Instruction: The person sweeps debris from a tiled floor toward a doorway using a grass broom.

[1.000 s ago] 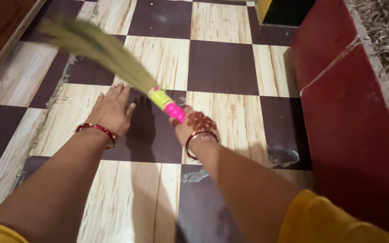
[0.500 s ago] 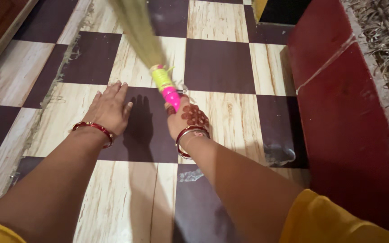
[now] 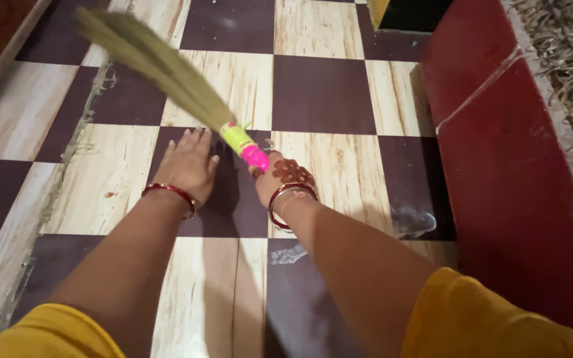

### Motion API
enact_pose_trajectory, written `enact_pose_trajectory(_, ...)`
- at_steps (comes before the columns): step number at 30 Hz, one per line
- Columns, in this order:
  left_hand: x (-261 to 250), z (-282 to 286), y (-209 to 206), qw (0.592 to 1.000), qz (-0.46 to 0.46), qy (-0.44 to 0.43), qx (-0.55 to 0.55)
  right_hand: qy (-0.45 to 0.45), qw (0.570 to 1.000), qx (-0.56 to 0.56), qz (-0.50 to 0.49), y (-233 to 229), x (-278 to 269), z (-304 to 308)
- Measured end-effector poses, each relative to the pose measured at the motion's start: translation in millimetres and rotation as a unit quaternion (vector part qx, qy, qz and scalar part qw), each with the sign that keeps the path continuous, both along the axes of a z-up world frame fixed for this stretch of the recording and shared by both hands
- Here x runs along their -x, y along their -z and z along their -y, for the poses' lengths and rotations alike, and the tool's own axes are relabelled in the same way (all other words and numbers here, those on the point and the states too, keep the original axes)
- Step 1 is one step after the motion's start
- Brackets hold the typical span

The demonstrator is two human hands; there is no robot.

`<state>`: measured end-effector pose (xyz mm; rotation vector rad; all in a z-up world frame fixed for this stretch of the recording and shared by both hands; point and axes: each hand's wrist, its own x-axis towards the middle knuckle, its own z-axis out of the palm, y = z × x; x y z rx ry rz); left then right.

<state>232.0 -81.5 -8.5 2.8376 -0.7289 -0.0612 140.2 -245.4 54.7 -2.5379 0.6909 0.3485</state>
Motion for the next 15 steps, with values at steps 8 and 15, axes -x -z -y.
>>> enact_pose_trajectory(8,8,14,-16,1.0,0.018,-0.002,0.013,0.036,0.996,0.003,0.083,-22,16,6)
enact_pose_trajectory(15,6,-3,-40,0.997,0.069,-0.003,0.026,-0.018,0.998,0.003,0.062,-31,15,-18)
